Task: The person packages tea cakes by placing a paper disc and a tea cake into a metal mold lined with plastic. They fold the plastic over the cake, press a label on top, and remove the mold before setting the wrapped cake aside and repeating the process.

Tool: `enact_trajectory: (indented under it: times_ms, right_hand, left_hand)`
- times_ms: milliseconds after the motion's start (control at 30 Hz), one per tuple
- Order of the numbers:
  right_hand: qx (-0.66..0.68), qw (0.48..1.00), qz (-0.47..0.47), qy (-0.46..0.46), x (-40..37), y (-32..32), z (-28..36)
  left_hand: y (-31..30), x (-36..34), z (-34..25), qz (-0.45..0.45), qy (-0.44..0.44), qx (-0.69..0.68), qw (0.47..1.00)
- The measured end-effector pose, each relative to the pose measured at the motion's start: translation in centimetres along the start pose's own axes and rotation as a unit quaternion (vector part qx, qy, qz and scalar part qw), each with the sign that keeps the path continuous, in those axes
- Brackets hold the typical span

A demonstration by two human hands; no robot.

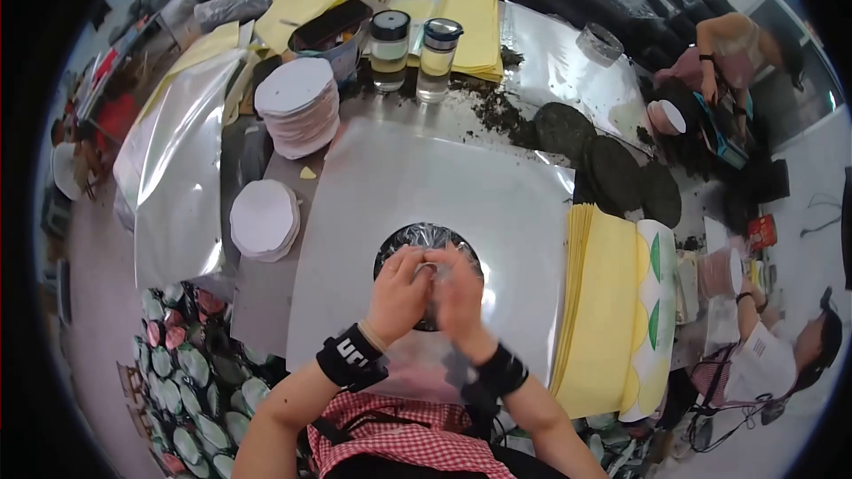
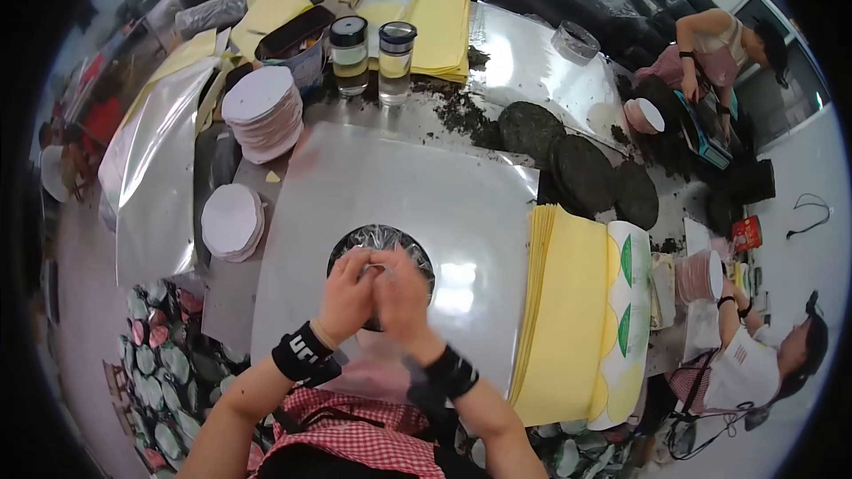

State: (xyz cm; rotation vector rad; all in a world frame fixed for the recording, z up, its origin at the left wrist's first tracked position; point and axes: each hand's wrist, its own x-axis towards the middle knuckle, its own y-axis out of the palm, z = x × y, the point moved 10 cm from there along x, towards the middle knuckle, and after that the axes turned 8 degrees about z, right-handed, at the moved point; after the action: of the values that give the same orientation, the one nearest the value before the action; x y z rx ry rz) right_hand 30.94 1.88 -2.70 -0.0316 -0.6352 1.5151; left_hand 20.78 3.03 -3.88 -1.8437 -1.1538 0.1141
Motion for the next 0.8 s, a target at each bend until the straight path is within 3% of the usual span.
enact_trajectory:
  times_ms: [33, 133, 200, 267, 300, 367, 400, 500, 600, 667, 700, 767, 800]
  right_hand:
    - [-0.127, 0.992, -0.027, -0.002, -1.9, 1.2, 3.1]
    - [-0.225, 0.973, 0.039, 0.014, -5.8, 2.0, 2.5]
    - [-0.236, 0.97, 0.054, 0.008, -3.8, 0.3, 1.0]
    - [-0.211, 0.946, 0.214, 0.117, -1.6, 1.8, -2.5]
    - [-0.208, 0.947, 0.207, 0.131, -2.9, 2.2, -2.6]
    - [-0.264, 0.959, 0.098, 0.032, -1.9, 1.7, -1.2]
    - [-0.269, 0.959, 0.088, 0.026, -1.6, 1.0, -0.8]
    - [-0.249, 0.957, 0.132, 0.066, -1.0, -0.7, 0.7]
    - [-0.305, 0.94, 0.141, 0.061, -0.6, 2.0, -2.5]
    - [-0.26, 0.957, 0.123, 0.034, -1.8, 0.9, -3.6]
    - [-0.206, 0.974, 0.095, 0.02, -2.2, -2.7, -2.2]
    - [-0.254, 0.959, -0.098, 0.084, -5.6, -14.4, -1.3]
    - [-0.264, 0.926, -0.207, 0.173, -10.1, -21.3, -6.2]
  left_hand:
    - [0.7, -0.1, 0.2, 0.014, -0.009, 0.036, 0.999]
    - [1.6, 0.5, 1.1, 0.054, -0.018, 0.066, 0.996]
    - [0.1, 0.2, 0.2, 0.048, -0.008, 0.009, 0.999]
    - [0.5, -0.3, -0.6, 0.09, 0.02, 0.005, 0.996]
    - [1.4, -0.4, -0.7, 0.135, 0.013, 0.038, 0.99]
    - [2.7, 0.2, -0.1, 0.216, -0.005, 0.089, 0.972]
    - [2.8, 0.1, -0.2, 0.211, 0.005, 0.094, 0.973]
    - [3.9, 0.1, 0.0, 0.236, -0.014, 0.124, 0.964]
    - [4.6, -0.3, 0.4, 0.224, 0.001, 0.158, 0.962]
    - [4.2, 0.1, -0.2, 0.237, -0.005, 0.141, 0.961]
    - [4.1, 0.3, -0.6, 0.239, -0.006, 0.147, 0.96]
    - [4.0, 0.6, -0.9, 0.241, -0.006, 0.151, 0.959]
    - [4.1, 0.6, -0.8, 0.248, -0.011, 0.153, 0.956]
